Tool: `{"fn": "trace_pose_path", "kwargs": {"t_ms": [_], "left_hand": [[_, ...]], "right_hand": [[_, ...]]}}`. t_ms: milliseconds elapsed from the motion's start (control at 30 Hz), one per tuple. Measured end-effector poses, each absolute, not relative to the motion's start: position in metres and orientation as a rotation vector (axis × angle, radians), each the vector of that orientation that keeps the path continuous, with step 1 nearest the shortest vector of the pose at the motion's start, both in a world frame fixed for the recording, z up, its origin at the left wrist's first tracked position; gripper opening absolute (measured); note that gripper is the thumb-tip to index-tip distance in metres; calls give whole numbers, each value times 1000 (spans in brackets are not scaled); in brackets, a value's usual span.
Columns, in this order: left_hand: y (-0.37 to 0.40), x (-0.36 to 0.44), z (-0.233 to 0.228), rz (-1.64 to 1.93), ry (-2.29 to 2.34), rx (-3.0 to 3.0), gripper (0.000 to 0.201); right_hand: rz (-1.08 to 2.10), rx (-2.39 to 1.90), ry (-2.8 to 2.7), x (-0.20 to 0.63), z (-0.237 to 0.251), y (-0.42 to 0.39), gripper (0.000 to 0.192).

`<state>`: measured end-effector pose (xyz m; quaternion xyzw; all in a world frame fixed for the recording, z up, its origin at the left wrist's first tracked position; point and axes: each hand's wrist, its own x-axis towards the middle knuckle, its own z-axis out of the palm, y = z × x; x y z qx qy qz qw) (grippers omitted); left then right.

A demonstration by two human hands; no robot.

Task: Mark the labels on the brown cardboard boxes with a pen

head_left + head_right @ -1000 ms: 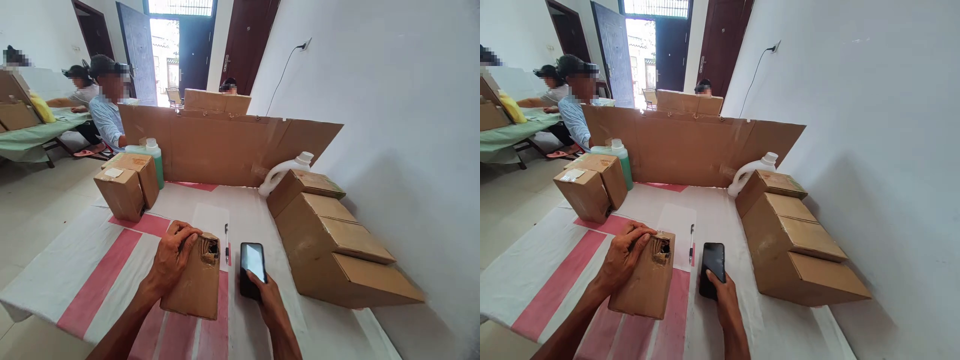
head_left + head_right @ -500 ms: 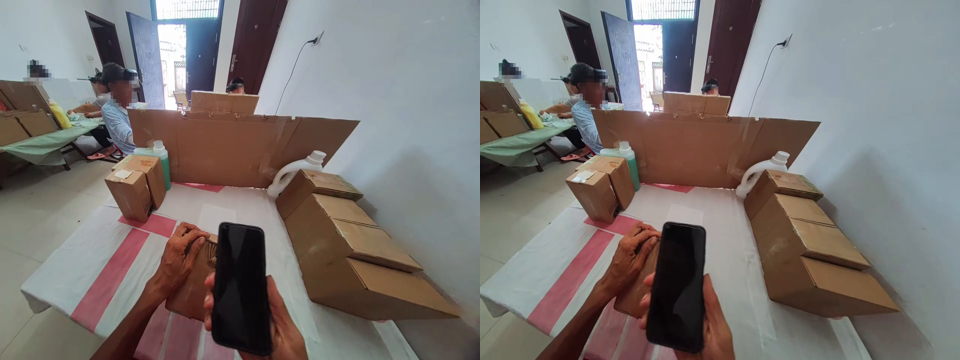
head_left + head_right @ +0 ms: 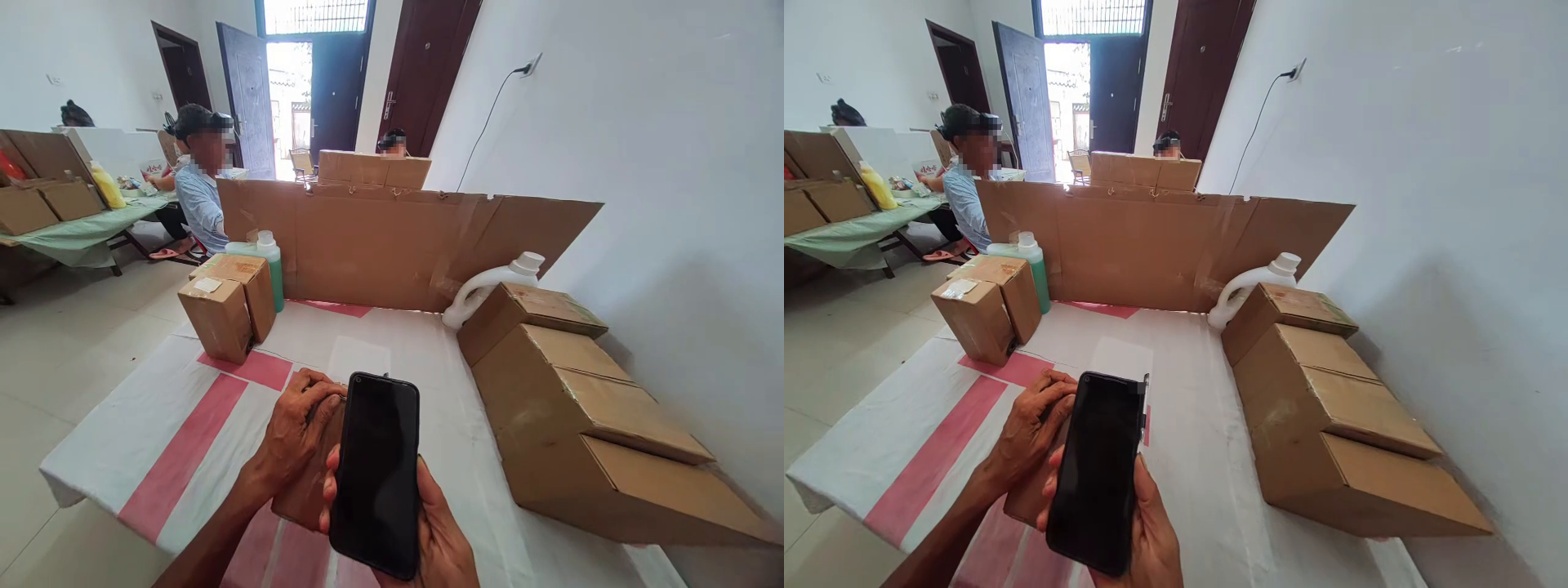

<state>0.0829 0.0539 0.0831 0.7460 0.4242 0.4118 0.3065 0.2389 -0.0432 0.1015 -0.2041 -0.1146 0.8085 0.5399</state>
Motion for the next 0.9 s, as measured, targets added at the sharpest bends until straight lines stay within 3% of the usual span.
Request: {"fn": "trace_pose_path", "kwargs": {"t_ms": [667, 900], "left_hand": [[57, 81, 85, 1088, 1143, 2002, 25], [68, 84, 85, 1077, 1210, 1938, 29]], "right_hand": [[1935, -493, -202, 243, 92, -45, 49], [1889, -497, -265, 270, 82, -37, 65]]}}
